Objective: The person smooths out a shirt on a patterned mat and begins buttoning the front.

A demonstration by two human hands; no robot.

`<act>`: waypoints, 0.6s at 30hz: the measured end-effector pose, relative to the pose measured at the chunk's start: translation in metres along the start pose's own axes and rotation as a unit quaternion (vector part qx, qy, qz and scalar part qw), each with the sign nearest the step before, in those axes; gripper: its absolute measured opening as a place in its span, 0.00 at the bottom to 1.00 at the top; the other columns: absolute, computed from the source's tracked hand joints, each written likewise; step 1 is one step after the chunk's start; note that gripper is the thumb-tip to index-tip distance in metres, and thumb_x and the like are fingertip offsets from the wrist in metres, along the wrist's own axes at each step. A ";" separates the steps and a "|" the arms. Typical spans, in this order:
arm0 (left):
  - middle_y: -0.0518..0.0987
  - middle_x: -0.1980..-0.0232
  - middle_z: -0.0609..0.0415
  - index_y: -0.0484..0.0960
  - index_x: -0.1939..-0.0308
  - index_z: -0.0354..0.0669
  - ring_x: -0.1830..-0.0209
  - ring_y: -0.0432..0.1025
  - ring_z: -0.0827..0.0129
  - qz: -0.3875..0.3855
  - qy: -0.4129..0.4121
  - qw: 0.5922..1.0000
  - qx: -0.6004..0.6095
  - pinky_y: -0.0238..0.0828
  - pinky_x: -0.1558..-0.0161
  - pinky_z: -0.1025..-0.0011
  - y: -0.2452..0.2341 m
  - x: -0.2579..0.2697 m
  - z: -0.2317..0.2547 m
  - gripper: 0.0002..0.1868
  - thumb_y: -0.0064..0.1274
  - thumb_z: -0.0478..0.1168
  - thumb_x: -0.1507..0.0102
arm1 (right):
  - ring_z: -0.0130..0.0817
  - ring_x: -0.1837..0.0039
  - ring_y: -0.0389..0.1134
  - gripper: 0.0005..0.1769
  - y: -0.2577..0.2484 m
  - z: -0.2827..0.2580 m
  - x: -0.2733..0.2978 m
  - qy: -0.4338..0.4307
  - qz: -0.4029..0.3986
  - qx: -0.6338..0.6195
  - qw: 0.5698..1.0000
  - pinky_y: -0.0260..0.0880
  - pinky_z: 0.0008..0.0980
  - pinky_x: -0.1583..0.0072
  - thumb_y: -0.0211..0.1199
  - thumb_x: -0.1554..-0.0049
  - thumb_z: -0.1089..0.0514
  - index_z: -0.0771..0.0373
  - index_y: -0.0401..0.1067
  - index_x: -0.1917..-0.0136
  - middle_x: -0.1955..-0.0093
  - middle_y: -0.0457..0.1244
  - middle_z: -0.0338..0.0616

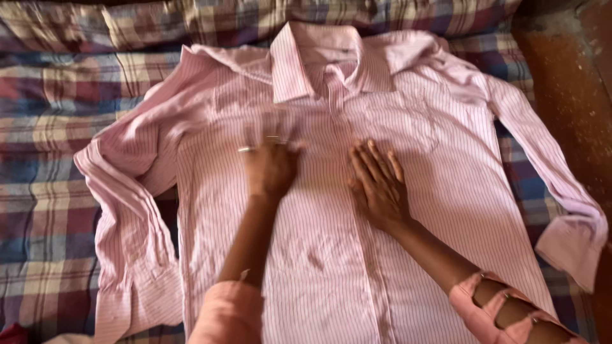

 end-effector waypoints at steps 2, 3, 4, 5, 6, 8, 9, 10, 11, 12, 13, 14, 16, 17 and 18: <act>0.44 0.15 0.61 0.54 0.20 0.69 0.14 0.38 0.58 0.031 0.071 0.997 -0.006 0.27 0.22 0.36 -0.014 -0.021 0.028 0.34 0.29 0.67 0.29 | 0.43 0.14 0.45 0.36 -0.002 0.006 -0.011 -0.061 -0.002 -0.045 0.997 0.40 0.49 0.19 0.46 0.33 0.43 0.59 0.53 0.17 0.14 0.46 0.43; 0.44 0.15 0.62 0.54 0.21 0.70 0.15 0.38 0.57 0.019 0.055 0.998 -0.012 0.25 0.24 0.35 -0.018 -0.030 0.033 0.34 0.30 0.67 0.30 | 0.44 0.15 0.45 0.37 0.003 0.015 -0.021 -0.072 -0.021 -0.073 0.995 0.39 0.49 0.19 0.47 0.33 0.42 0.61 0.51 0.17 0.15 0.45 0.46; 0.45 0.16 0.64 0.54 0.21 0.70 0.16 0.37 0.57 0.003 0.040 0.999 -0.015 0.23 0.27 0.34 -0.020 -0.033 0.039 0.34 0.31 0.67 0.31 | 0.46 0.15 0.44 0.39 0.010 0.030 -0.031 -0.080 -0.045 -0.101 0.991 0.39 0.49 0.20 0.48 0.34 0.42 0.62 0.49 0.17 0.15 0.44 0.49; 0.45 0.16 0.64 0.54 0.21 0.71 0.16 0.37 0.57 0.002 0.042 0.999 -0.013 0.23 0.26 0.35 -0.024 -0.031 0.042 0.34 0.31 0.68 0.31 | 0.47 0.16 0.43 0.41 0.018 0.046 -0.039 -0.087 -0.067 -0.129 0.986 0.38 0.49 0.21 0.50 0.34 0.41 0.64 0.47 0.17 0.15 0.43 0.52; 0.44 0.16 0.64 0.53 0.21 0.72 0.17 0.37 0.58 0.003 0.044 0.999 -0.012 0.23 0.25 0.36 -0.029 -0.027 0.041 0.35 0.31 0.68 0.31 | 0.47 0.15 0.43 0.40 0.024 0.069 -0.046 -0.082 -0.064 -0.104 0.989 0.38 0.49 0.21 0.50 0.34 0.42 0.64 0.48 0.17 0.14 0.43 0.52; 0.43 0.16 0.65 0.53 0.21 0.73 0.16 0.36 0.58 0.000 0.046 0.999 -0.013 0.23 0.24 0.37 -0.033 -0.026 0.043 0.35 0.30 0.69 0.31 | 0.46 0.15 0.43 0.39 0.023 0.132 -0.045 -0.072 -0.060 -0.057 0.994 0.38 0.49 0.20 0.50 0.34 0.45 0.63 0.49 0.16 0.14 0.44 0.53; 0.43 0.15 0.65 0.52 0.20 0.74 0.15 0.36 0.59 -0.004 0.046 0.999 -0.016 0.23 0.24 0.38 -0.034 -0.025 0.044 0.35 0.29 0.69 0.30 | 0.45 0.14 0.43 0.38 0.018 0.165 -0.036 -0.067 -0.060 -0.035 0.995 0.38 0.49 0.20 0.50 0.34 0.47 0.62 0.49 0.16 0.14 0.44 0.53; 0.42 0.15 0.65 0.51 0.19 0.74 0.15 0.36 0.59 -0.005 0.044 0.999 -0.024 0.23 0.23 0.38 -0.037 -0.026 0.040 0.35 0.28 0.69 0.30 | 0.45 0.14 0.43 0.38 0.012 0.192 -0.028 -0.065 -0.055 -0.015 0.996 0.38 0.50 0.19 0.50 0.34 0.48 0.62 0.50 0.16 0.13 0.45 0.54; 0.42 0.15 0.65 0.51 0.20 0.74 0.16 0.35 0.59 -0.009 0.049 0.998 -0.026 0.22 0.24 0.39 -0.038 -0.026 0.040 0.35 0.26 0.70 0.31 | 0.39 0.11 0.45 0.29 0.002 0.221 -0.017 0.003 -0.055 -0.084 0.995 0.43 0.45 0.14 0.46 0.33 0.48 0.53 0.58 0.21 0.13 0.50 0.42; 0.41 0.16 0.65 0.50 0.21 0.75 0.17 0.35 0.60 -0.009 0.053 0.998 -0.026 0.22 0.24 0.39 -0.039 -0.028 0.043 0.35 0.25 0.70 0.32 | 0.43 0.13 0.45 0.31 -0.011 0.239 -0.002 0.046 -0.036 0.021 0.998 0.41 0.52 0.18 0.46 0.31 0.48 0.56 0.55 0.18 0.13 0.48 0.47; 0.41 0.16 0.66 0.49 0.22 0.75 0.18 0.34 0.60 -0.009 0.058 0.998 -0.027 0.21 0.25 0.40 -0.041 -0.030 0.043 0.35 0.23 0.71 0.33 | 0.47 0.14 0.45 0.33 -0.028 0.252 0.014 0.088 -0.016 0.125 0.988 0.39 0.58 0.22 0.47 0.30 0.49 0.59 0.53 0.15 0.13 0.46 0.52; 0.41 0.16 0.66 0.48 0.21 0.76 0.17 0.33 0.61 -0.030 0.047 0.998 -0.032 0.21 0.24 0.40 -0.039 -0.029 0.043 0.35 0.22 0.71 0.32 | 0.50 0.15 0.45 0.32 -0.027 0.258 0.018 0.155 -0.003 0.133 0.979 0.38 0.60 0.23 0.47 0.29 0.49 0.59 0.53 0.15 0.14 0.46 0.54; 0.40 0.15 0.67 0.45 0.20 0.78 0.16 0.32 0.62 -0.070 0.023 0.996 -0.043 0.20 0.23 0.41 -0.036 -0.027 0.041 0.35 0.20 0.71 0.32 | 0.49 0.15 0.45 0.32 -0.013 0.244 0.018 0.206 0.003 0.117 0.972 0.39 0.58 0.22 0.46 0.29 0.48 0.57 0.53 0.16 0.14 0.46 0.52; 0.39 0.15 0.67 0.45 0.21 0.78 0.16 0.32 0.63 -0.073 0.021 0.996 -0.044 0.20 0.23 0.41 -0.035 -0.028 0.042 0.35 0.19 0.72 0.32 | 0.48 0.15 0.45 0.32 -0.001 0.228 0.013 0.191 0.001 0.087 0.978 0.40 0.57 0.22 0.46 0.30 0.48 0.57 0.53 0.16 0.14 0.46 0.51; 0.39 0.16 0.67 0.44 0.21 0.79 0.16 0.31 0.63 -0.076 0.022 0.996 -0.047 0.20 0.23 0.42 -0.035 -0.028 0.041 0.35 0.19 0.72 0.32 | 0.47 0.15 0.45 0.31 0.015 0.203 0.008 0.151 -0.008 0.044 0.988 0.40 0.55 0.22 0.46 0.30 0.48 0.56 0.54 0.17 0.14 0.46 0.50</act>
Point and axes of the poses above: each hand's wrist, its own x-axis away from the middle knuckle, its own y-axis out of the palm, z = x × y, the point moved 5 cm from there along -x, towards the middle knuckle
